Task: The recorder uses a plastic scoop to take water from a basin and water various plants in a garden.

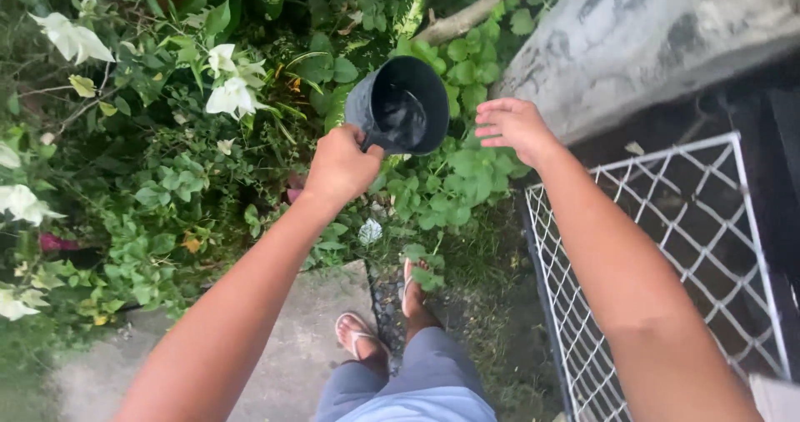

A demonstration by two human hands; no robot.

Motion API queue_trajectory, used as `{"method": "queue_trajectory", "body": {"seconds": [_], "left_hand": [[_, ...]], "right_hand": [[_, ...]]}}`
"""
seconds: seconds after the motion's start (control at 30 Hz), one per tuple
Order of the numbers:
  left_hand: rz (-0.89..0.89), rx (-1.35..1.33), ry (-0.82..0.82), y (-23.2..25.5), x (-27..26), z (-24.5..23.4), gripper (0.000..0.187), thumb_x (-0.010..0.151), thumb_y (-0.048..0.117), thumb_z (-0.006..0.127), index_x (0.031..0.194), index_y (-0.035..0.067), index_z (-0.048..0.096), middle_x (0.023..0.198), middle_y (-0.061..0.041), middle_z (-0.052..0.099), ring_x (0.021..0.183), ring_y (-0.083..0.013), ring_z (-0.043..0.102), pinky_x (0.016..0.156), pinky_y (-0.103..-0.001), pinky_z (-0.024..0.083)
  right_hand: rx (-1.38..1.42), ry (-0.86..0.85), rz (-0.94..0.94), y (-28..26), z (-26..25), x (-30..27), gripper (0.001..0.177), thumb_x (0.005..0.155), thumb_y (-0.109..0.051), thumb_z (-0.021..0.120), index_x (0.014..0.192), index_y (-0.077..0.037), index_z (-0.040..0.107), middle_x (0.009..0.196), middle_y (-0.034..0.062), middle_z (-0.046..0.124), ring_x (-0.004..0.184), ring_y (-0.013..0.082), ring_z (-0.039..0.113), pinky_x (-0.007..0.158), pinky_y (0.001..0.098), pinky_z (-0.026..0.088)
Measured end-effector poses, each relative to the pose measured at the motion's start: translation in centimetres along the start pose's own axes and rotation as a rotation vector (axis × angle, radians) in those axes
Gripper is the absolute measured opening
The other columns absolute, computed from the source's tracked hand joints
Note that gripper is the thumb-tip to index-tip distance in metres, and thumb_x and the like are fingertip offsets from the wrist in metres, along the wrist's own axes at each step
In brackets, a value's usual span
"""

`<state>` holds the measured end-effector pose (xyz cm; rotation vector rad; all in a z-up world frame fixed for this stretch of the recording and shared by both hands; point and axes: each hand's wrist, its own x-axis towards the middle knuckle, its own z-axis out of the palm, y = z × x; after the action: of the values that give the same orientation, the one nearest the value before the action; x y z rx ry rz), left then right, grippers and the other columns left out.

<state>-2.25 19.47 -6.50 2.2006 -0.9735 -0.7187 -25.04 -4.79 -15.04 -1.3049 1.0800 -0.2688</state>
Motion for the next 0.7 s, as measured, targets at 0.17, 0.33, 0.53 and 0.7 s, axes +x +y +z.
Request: {"method": "queue_trajectory", "body": {"seconds": [0.17,0.33,0.53,0.7], "left_hand": [[0.080,0.052,0.001,1.4,-4.0,-1.3,0.035,0.081,0.026,0.073,0.098,-0.006,0.070,0.092,-0.028,0.072,0.092,-0.0421,0.072,0.088,-0.044,0.055],[0.144,0.071,0.041,4.2,-6.4,-1.0,0.037,0.084,0.022,0.071,0.107,-0.007,0.069,0.097,-0.031,0.071,0.096,-0.0438,0.070,0.092,-0.045,0.055],[0.070,0.190,0.008,9.1,-7.0,2.3,0.032,0.088,0.020,0.068,0.106,-0.006,0.064,0.098,-0.032,0.069,0.097,-0.0489,0.067,0.090,-0.054,0.052],[0.053,0.152,0.052,10.6,-6.4,6.1,0.028,0.088,0.017,0.067,0.103,-0.006,0.062,0.096,-0.031,0.070,0.096,-0.0488,0.068,0.086,-0.054,0.054]], "right_hand": [[0.129,0.045,0.014,1.9,0.7,-3.9,0.029,0.096,-0.014,0.062,0.121,0.000,0.064,0.112,0.0153,0.070,0.094,0.0278,0.071,0.080,0.0409,0.063],[0.200,0.026,0.075,4.1,0.2,-3.3,0.031,0.098,-0.016,0.059,0.126,-0.001,0.062,0.111,0.0143,0.069,0.094,0.0264,0.071,0.083,0.0403,0.063],[0.300,-0.019,0.233,5.7,0.4,0.6,0.022,0.102,-0.016,0.053,0.115,0.000,0.060,0.104,0.0165,0.068,0.088,0.0276,0.069,0.081,0.0408,0.062],[0.300,-0.144,0.189,7.2,-1.0,2.5,0.011,0.104,-0.014,0.061,0.094,-0.008,0.064,0.077,0.0036,0.063,0.062,0.0137,0.060,0.054,0.0283,0.052]]}}
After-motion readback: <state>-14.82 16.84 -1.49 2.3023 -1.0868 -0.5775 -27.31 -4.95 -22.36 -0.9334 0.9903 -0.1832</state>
